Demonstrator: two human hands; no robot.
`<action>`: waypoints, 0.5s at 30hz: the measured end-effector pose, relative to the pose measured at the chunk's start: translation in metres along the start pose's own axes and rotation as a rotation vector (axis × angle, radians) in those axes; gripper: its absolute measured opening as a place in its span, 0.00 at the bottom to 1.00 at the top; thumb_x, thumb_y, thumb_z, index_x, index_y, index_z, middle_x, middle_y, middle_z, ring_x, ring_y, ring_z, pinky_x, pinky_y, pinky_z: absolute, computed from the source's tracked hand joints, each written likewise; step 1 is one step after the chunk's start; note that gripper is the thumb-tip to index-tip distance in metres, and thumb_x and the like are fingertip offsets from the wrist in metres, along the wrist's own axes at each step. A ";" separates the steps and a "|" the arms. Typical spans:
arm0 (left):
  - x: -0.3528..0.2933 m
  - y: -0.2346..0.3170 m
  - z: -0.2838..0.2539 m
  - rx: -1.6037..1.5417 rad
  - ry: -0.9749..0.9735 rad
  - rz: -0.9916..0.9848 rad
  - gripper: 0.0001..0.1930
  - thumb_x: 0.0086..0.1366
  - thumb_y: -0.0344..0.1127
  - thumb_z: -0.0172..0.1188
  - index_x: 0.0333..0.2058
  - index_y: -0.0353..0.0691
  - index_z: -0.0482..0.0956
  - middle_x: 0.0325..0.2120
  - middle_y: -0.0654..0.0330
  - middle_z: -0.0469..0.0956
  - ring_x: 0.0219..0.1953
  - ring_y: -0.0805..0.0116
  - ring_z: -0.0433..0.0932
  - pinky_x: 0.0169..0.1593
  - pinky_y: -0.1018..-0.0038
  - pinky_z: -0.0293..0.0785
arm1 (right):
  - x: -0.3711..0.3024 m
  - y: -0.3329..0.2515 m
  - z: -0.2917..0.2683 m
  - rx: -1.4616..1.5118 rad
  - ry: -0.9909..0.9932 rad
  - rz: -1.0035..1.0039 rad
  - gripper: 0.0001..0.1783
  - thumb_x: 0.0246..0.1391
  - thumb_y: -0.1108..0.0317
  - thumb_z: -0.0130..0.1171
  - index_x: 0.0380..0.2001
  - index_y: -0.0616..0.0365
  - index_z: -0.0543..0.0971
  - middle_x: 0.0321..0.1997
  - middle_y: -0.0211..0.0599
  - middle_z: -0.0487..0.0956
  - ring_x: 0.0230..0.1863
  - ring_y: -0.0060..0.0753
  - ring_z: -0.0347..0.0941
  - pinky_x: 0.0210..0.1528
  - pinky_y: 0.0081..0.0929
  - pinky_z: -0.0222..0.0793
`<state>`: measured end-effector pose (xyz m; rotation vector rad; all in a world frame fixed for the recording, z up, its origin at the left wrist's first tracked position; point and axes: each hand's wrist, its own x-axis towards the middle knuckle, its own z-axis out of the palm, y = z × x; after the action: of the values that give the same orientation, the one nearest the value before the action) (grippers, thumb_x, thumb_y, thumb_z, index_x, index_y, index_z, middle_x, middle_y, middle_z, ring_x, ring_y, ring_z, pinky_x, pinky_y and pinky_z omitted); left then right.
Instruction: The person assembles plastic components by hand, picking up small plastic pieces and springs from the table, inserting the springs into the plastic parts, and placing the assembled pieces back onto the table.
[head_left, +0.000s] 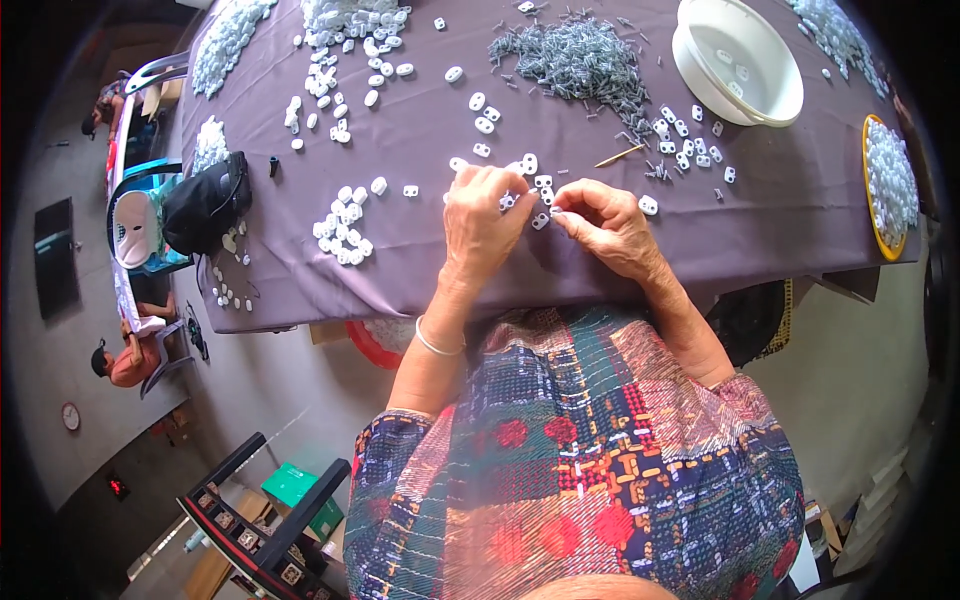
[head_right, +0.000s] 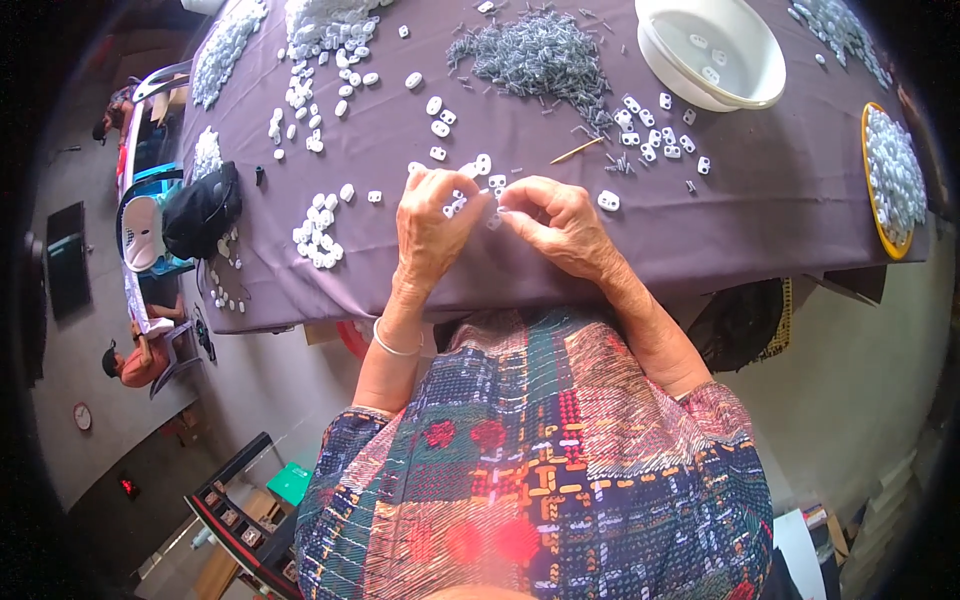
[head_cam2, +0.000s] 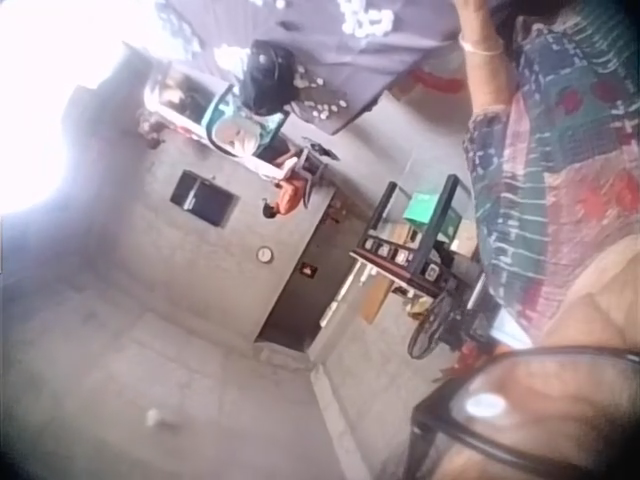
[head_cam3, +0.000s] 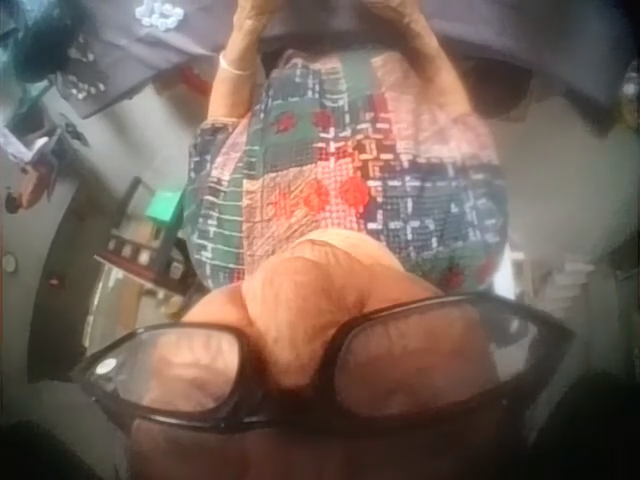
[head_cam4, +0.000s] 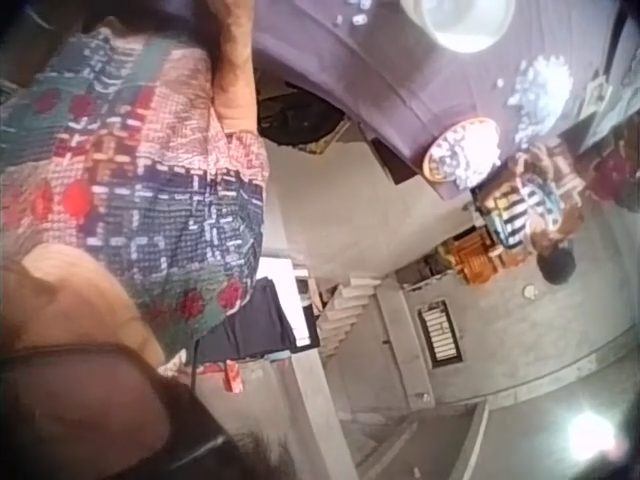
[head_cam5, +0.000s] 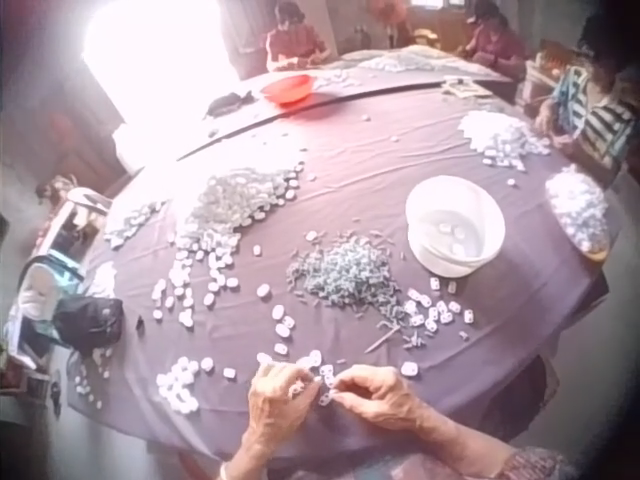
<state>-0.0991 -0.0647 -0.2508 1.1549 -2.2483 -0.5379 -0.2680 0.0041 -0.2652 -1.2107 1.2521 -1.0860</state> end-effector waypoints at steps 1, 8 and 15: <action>-0.001 0.000 0.000 0.000 0.006 0.001 0.07 0.44 0.31 0.65 0.23 0.43 0.75 0.23 0.62 0.75 0.31 0.62 0.71 0.36 0.68 0.69 | 0.001 0.000 0.000 -0.004 -0.002 -0.004 0.07 0.51 0.76 0.57 0.34 0.63 0.75 0.29 0.22 0.72 0.29 0.10 0.66 0.30 0.10 0.63; -0.028 -0.010 -0.018 -0.079 0.277 -0.148 0.07 0.47 0.23 0.64 0.27 0.38 0.78 0.22 0.62 0.75 0.28 0.69 0.70 0.36 0.75 0.68 | 0.000 -0.002 0.001 -0.022 0.000 -0.065 0.06 0.51 0.76 0.57 0.34 0.62 0.75 0.30 0.24 0.73 0.30 0.12 0.67 0.33 0.12 0.65; -0.048 -0.029 -0.027 -0.022 0.389 -0.201 0.07 0.49 0.23 0.63 0.29 0.37 0.77 0.23 0.61 0.75 0.28 0.69 0.71 0.35 0.75 0.68 | 0.001 0.002 0.003 0.000 0.017 -0.065 0.07 0.51 0.76 0.57 0.35 0.61 0.75 0.29 0.23 0.74 0.28 0.10 0.67 0.29 0.10 0.64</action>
<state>-0.0415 -0.0433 -0.2601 1.3529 -1.8050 -0.3738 -0.2652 0.0030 -0.2671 -1.2526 1.2330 -1.1455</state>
